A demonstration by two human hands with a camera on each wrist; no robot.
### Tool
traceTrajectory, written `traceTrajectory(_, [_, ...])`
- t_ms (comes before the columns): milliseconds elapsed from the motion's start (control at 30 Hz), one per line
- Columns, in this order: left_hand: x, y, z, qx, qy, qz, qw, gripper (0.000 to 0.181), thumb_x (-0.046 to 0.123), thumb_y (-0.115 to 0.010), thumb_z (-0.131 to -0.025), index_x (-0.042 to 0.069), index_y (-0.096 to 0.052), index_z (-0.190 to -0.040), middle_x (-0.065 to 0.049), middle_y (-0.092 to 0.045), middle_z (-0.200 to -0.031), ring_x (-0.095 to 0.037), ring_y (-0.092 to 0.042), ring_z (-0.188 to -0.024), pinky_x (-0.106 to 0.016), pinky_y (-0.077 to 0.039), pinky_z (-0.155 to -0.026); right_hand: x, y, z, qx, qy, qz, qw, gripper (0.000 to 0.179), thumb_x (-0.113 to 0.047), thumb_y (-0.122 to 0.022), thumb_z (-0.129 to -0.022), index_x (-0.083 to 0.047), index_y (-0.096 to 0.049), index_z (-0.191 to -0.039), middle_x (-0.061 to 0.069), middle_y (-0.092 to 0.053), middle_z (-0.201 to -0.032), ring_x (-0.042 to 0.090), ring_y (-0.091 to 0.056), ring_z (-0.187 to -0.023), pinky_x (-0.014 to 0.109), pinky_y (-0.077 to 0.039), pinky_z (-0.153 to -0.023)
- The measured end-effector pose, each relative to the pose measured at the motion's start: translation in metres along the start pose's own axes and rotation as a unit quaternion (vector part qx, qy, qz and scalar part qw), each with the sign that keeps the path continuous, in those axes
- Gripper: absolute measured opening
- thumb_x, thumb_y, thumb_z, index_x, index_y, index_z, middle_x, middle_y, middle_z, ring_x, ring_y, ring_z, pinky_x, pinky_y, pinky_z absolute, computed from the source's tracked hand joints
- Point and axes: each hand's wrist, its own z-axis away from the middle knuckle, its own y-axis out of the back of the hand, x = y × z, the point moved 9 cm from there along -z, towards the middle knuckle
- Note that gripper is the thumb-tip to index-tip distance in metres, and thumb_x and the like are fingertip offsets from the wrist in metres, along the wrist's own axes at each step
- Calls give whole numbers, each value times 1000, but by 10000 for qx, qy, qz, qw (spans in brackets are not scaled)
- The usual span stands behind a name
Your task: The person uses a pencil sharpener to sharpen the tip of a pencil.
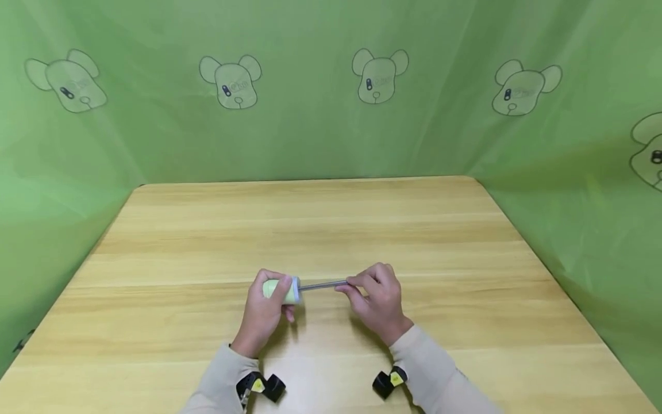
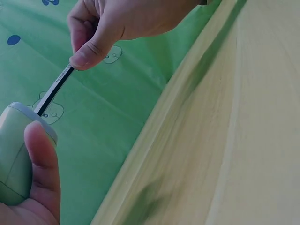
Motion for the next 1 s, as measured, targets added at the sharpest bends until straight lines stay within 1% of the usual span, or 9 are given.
traceTrajectory(167, [2, 0, -2, -64, -141, -217, 9996, 23, 14, -58, -98, -4, -45, -105, -16, -56, -78, -18, -56, -52, -31, -55, -47, 13, -10, 0, -775, -700, -69, 9945, 35, -31, -83, -76, -5, -61, -67, 2, -48, -65, 14, -43, -51, 20, -35, -44])
traceTrajectory(233, [3, 1, -1, -63, -206, -431, 9988, 22, 12, -61, -96, -2, -47, -104, -17, -56, -82, -19, -56, -53, -33, -55, -47, 25, -20, 4, -1618, -1627, -345, 9727, 33, -27, -86, -72, -8, -60, -65, -1, -50, -63, 12, -45, -50, 19, -37, -42])
traceTrajectory(300, [5, -1, 0, -134, -336, -668, 9971, 21, 11, -64, -93, -1, -49, -103, -17, -56, -85, -20, -56, -53, -35, -55, -46, 41, -32, 16, -2639, -2921, -751, 9162, 30, -23, -85, -72, -9, -60, -63, -2, -52, -60, 11, -46, -49, 22, -40, -43])
traceTrajectory(400, [7, -8, 2, -349, -587, -862, 9939, 20, 9, -66, -91, 0, -52, -102, -16, -57, -90, -19, -55, -54, -37, -55, -44, 54, -40, 42, -3830, -4543, -893, 7994, 31, -24, -78, -82, -10, -59, -62, -3, -51, -57, 10, -43, -49, 24, -38, -46])
traceTrajectory(467, [7, -11, 2, -439, -664, -928, 9925, 19, 9, -66, -91, 0, -53, -102, -16, -57, -88, -19, -55, -53, -36, -54, -44, 55, -40, 48, -4123, -4796, -805, 7704, 33, -25, -75, -85, -10, -59, -62, -2, -48, -55, 11, -41, -49, 26, -37, -47])
traceTrajectory(533, [5, -10, 1, -395, -580, -940, 9931, 20, 11, -65, -92, 0, -52, -103, -15, -58, -85, -18, -56, -52, -35, -54, -44, 54, -39, 44, -4028, -4511, -579, 7943, 31, -28, -76, -85, -11, -60, -63, -3, -49, -58, 11, -42, -52, 26, -38, -49])
traceTrajectory(667, [0, -1, -3, -90, -231, -871, 9959, 24, 17, -64, -95, -1, -51, -104, -14, -57, -79, -20, -56, -50, -32, -54, -46, 42, -33, 22, -3160, -3190, -46, 8935, 23, -29, -83, -77, -12, -67, -75, -4, -55, -70, 14, -49, -61, 28, -42, -56])
traceTrajectory(767, [-1, 2, -5, 4, -61, -681, 9977, 27, 20, -62, -96, -2, -50, -106, -15, -57, -78, -21, -57, -51, -32, -55, -47, 28, -25, 10, -2321, -2160, 167, 9482, 30, -25, -89, -68, -9, -68, -83, 1, -57, -78, 19, -54, -68, 32, -43, -60])
traceTrajectory(1000, [-7, 5, -5, 23, 281, -110, 9995, 27, 19, -57, -99, -4, -47, -107, -15, -58, -76, -18, -56, -53, -29, -54, -46, 8, -10, 2, -931, -552, 35, 9941, 35, -39, -71, -87, -7, -65, -73, 3, -54, -75, 19, -52, -64, 32, -38, -58])
